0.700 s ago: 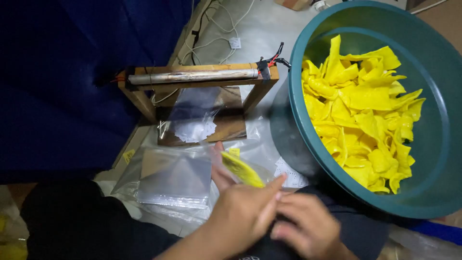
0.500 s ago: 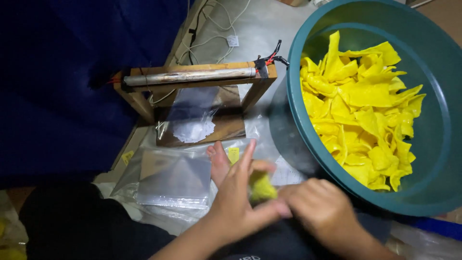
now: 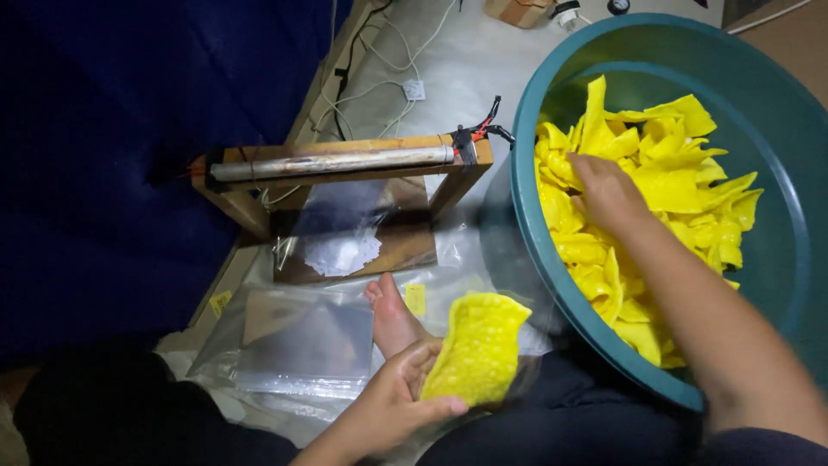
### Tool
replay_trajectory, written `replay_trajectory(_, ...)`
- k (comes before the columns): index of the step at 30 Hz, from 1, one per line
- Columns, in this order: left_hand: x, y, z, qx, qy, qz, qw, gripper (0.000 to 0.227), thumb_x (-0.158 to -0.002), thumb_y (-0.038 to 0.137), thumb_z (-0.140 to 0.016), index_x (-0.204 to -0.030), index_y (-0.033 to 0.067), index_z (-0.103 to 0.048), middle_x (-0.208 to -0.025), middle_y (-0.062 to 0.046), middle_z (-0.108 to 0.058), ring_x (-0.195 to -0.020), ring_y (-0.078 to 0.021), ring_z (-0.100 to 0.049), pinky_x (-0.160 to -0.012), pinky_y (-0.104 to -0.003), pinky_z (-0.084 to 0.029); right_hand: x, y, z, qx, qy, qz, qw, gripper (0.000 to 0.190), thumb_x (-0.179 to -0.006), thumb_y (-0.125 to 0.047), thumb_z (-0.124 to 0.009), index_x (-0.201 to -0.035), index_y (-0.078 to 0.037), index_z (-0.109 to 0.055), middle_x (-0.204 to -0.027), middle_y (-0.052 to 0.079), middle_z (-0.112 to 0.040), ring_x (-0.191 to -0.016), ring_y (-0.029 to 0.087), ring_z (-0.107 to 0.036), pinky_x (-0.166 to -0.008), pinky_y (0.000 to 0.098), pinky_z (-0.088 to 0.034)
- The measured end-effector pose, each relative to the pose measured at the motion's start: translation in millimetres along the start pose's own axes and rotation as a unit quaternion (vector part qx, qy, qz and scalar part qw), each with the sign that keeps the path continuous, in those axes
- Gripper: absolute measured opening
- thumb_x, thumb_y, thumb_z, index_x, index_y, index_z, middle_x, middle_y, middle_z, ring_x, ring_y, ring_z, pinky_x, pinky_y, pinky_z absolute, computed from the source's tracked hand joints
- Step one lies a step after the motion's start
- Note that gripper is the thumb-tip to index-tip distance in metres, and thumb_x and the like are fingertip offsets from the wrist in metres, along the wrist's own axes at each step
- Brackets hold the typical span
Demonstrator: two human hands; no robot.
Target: The person repeatedly picks yellow food pieces from a green basin, places them into clear plastic bags, and seals each bag using a heated sealing bar. The sealed bags are set aside on the floor.
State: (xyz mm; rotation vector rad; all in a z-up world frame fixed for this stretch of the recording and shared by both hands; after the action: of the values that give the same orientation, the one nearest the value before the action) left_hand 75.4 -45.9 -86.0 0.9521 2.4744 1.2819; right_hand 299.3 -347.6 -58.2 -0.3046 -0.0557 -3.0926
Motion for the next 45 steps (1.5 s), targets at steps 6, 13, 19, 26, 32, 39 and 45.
replay_trajectory(6,-18,6,23,-0.135,0.047,0.001,0.99,0.056,-0.086,0.017,-0.079,-0.137,0.0038,-0.06,-0.125,-0.001,-0.07,-0.115,-0.0107,-0.065,-0.102,-0.026,-0.049,10,21,43,-0.176,-0.069,-0.122,0.974,0.054,-0.095,-0.008,-0.064,-0.147,-0.014,-0.052,-0.153,0.013,-0.049,-0.139,0.035,-0.047,-0.119,0.0505,-0.033)
replay_trajectory(13,-26,59,32,-0.422,0.018,-0.068,0.904,0.049,-0.088,0.033,-0.079,-0.129,0.011,-0.064,-0.111,0.001,-0.073,-0.097,-0.0131,-0.067,-0.087,-0.026,-0.048,117,5,139,-0.255,0.025,0.119,0.959,0.054,-0.076,-0.001,-0.076,-0.129,-0.003,-0.065,-0.139,0.012,-0.067,-0.125,0.02,-0.062,-0.111,0.0322,-0.044)
replay_trajectory(19,-18,80,2,-0.501,-0.041,-0.119,0.856,0.04,-0.095,0.02,-0.072,-0.133,0.015,-0.059,-0.107,-0.009,-0.073,-0.098,-0.026,-0.07,-0.088,-0.029,-0.048,211,-120,145,-0.112,-0.08,0.38,0.915,0.04,-0.087,-0.017,-0.054,-0.122,-0.026,-0.071,-0.123,0.002,-0.073,-0.112,0.026,-0.068,-0.091,0.0426,-0.053)
replay_trajectory(26,20,89,5,-0.523,-0.011,-0.221,0.823,0.039,-0.095,0.014,-0.075,-0.13,0.011,-0.06,-0.106,-0.01,-0.076,-0.087,-0.0235,-0.076,-0.075,-0.032,-0.055,200,-4,138,-0.199,0.054,0.288,0.935,0.046,-0.084,-0.042,-0.055,-0.119,-0.02,-0.073,-0.124,0.004,-0.073,-0.117,0.02,-0.072,-0.103,0.0345,-0.051)
replay_trajectory(32,36,105,1,-0.534,-0.001,-0.274,0.8,0.034,-0.096,0.016,-0.074,-0.127,0.0072,-0.061,-0.106,-0.01,-0.075,-0.092,-0.0275,-0.074,-0.077,-0.035,-0.055,207,-103,164,-0.161,-0.063,0.31,0.935,0.044,-0.083,-0.029,-0.058,-0.123,-0.021,-0.074,-0.118,-0.003,-0.082,-0.11,0.017,-0.078,-0.093,0.0339,-0.057)
replay_trajectory(39,44,92,-3,-0.548,-0.047,-0.239,0.8,0.051,-0.085,-0.006,-0.063,-0.133,0.0086,-0.059,-0.116,-0.014,-0.072,-0.104,-0.0334,-0.07,-0.084,-0.041,-0.054,221,-133,192,-0.085,0.043,0.327,0.94,0.055,-0.077,-0.025,-0.059,-0.132,-0.025,-0.068,-0.13,-0.002,-0.073,-0.114,0.02,-0.071,-0.092,0.0376,-0.052)
replay_trajectory(45,36,91,9,-0.493,0.016,-0.204,0.845,0.041,-0.092,0.019,-0.077,-0.129,0.0078,-0.063,-0.123,-0.007,-0.074,-0.107,-0.0238,-0.073,-0.091,-0.034,-0.054,204,-69,162,-0.084,-0.005,0.266,0.96,0.051,-0.083,-0.05,-0.049,-0.12,-0.028,-0.076,-0.12,-0.01,-0.08,-0.113,0.013,-0.075,-0.095,0.0388,-0.053)
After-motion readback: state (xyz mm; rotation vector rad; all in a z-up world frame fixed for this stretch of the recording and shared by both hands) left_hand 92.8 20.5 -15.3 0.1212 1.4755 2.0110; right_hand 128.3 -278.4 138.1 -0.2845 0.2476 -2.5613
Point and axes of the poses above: each hand's wrist, its own x-axis away from the middle knuckle, its own z-axis out of the back of the hand, y = z × x, the point moved 9 cm from there along -x, towards the middle knuckle
